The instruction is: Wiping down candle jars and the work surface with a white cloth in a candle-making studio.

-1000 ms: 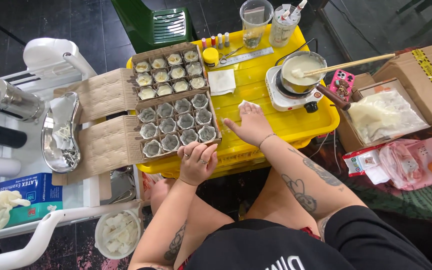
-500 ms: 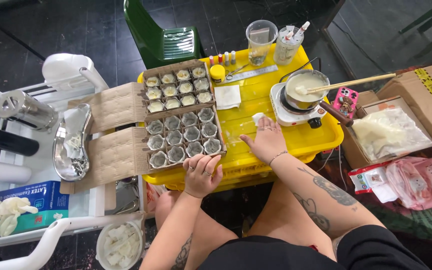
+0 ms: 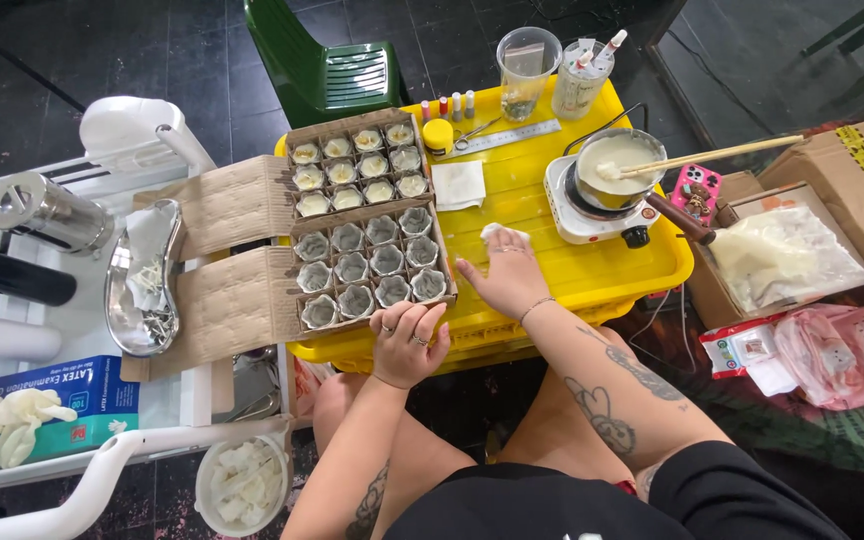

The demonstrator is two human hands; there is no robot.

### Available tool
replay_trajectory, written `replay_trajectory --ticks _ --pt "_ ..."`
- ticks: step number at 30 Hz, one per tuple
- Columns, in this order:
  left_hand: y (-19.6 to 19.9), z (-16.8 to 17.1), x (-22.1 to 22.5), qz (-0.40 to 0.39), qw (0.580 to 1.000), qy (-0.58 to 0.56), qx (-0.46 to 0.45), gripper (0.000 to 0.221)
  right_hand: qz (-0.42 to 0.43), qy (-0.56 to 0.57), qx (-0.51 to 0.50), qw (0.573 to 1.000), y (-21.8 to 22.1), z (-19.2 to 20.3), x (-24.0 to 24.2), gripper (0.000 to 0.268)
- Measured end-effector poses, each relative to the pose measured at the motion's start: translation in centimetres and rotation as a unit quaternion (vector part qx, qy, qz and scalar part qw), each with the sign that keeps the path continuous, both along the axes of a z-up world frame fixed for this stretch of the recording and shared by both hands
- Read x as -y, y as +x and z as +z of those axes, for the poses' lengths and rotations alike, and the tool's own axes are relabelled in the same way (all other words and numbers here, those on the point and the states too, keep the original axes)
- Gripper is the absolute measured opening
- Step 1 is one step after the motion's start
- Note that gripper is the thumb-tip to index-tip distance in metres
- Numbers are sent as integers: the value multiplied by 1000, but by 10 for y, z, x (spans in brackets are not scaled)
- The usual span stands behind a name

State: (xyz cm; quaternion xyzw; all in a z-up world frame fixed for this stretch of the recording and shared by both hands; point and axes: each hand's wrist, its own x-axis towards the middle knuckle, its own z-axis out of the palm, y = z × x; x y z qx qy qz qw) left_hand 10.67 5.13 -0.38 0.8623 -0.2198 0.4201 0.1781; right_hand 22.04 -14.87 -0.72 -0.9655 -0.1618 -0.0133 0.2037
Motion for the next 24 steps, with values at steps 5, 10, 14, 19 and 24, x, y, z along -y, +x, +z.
replay_trajectory --ticks 5,10,14,19,24 --pt "0 0 0 0 1000 2 3 30 58 33 -18 998 6 -18 -4 82" --pt "0 1 0 -2 1000 1 8 31 71 31 -69 995 4 -8 13 72" --pt "0 0 0 0 1000 0 13 31 20 3 -8 1000 10 -33 31 63" --pt "-1 -2 0 3 1000 5 10 31 -39 -32 36 998 14 -27 31 56" --pt "1 -2 1 9 1000 3 12 31 -34 5 96 995 24 -34 24 35"
